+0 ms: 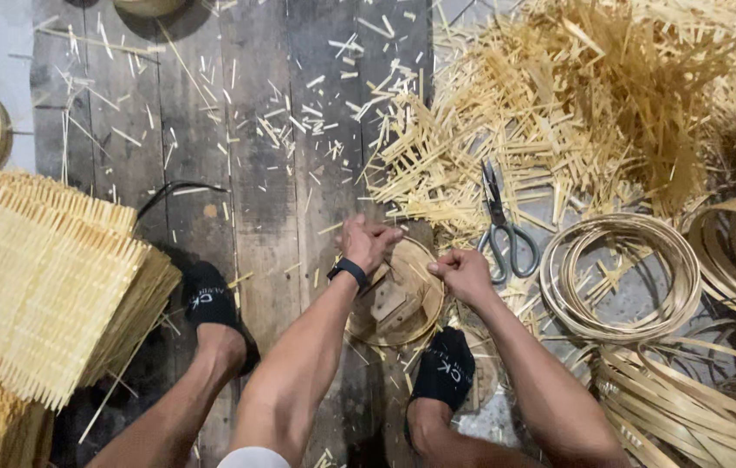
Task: The person sits on the floor assembling round bamboo sieves. They place a square woven bamboo mat on a round wooden base, fit and press a bent bamboo rim ring around the mat to hold it, then use shears to trim the excess bamboo strips sticking out past the rim, setting finished pieces aside and repeating with the next mat.
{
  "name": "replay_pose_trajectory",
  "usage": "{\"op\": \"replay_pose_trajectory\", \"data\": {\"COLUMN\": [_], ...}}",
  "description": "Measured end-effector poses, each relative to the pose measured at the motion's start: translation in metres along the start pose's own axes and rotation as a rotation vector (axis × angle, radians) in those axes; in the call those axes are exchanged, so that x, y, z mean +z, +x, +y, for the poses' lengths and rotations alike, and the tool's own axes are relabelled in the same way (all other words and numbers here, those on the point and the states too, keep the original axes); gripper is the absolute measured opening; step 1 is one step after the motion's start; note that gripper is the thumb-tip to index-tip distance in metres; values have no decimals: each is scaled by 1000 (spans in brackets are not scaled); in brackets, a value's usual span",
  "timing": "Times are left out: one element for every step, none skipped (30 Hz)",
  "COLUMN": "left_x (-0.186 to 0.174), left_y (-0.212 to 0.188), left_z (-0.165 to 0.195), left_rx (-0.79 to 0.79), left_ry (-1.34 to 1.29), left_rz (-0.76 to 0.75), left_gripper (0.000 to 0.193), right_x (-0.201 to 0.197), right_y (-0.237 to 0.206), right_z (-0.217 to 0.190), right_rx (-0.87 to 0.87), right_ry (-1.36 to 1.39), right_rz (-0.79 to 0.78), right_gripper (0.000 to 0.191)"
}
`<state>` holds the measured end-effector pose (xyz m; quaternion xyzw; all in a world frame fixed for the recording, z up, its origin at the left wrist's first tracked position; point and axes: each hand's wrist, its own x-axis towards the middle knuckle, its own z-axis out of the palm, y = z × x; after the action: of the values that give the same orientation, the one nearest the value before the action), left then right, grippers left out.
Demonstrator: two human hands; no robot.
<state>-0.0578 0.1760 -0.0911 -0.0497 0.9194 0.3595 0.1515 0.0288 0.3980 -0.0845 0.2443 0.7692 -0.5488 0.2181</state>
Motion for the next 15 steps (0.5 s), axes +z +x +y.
{"op": "replay_pose_trajectory", "data": {"left_x": [-3, -7, -12, -19, -26, -34, -46, -56, -63, -68, -72, -73, -72, -70, -67], "left_y": [-1, -4, -7, -11, -16, -24, -34, -44, -52, -58, -62, -66, -66, -65, -61], "left_z": [-1, -4, -8, -13, -19, -28, -41, -54, -65, -76, -86, -93, -98, -101, -102], "left_rx": [-16, -27, -32, 13, 56, 97, 2, -100, -196, -290, -382, -368, -349, -326, -394], "left_ry": [-65, -127, -187, -201, -213, -222, -109, 5, -29, -64, -101, -189, -278, -368, -331], "left_rz": [-46, -89, -133, -22, 86, 192, 204, 213, 104, -1, -106, -111, -116, -122, -110], "left_gripper": [35, 34, 32, 31, 30, 29, 26, 26, 27, 30, 33, 36, 38, 42, 41], "right_x": [0, -1, -1, -2, -3, -3, -4, -3, -2, 0, 2, 4, 7, 9, 11], "right_y": [-2, -5, -9, -15, -21, -29, -35, -42, -48, -52, -54, -55, -55, -54, -53], "right_z": [0, -1, -2, -3, -3, -3, -2, 1, 5, 9, 13, 18, 21, 23, 24], "right_rx": [-21, -45, -71, -106, -136, -164, -27, 113, 252, 223, 195, 170, 191, 212, 237], "right_ry": [-26, -50, -72, -146, -222, -300, -155, -13, 130, 190, 249, 306, 319, 333, 348], "right_rz": [16, 33, 54, 68, 78, 85, 6, -78, -164, -135, -106, -76, -73, -66, -57], "right_gripper": [25, 25, 25, 32, 40, 49, 43, 38, 33, 32, 31, 30, 30, 31, 31]}}
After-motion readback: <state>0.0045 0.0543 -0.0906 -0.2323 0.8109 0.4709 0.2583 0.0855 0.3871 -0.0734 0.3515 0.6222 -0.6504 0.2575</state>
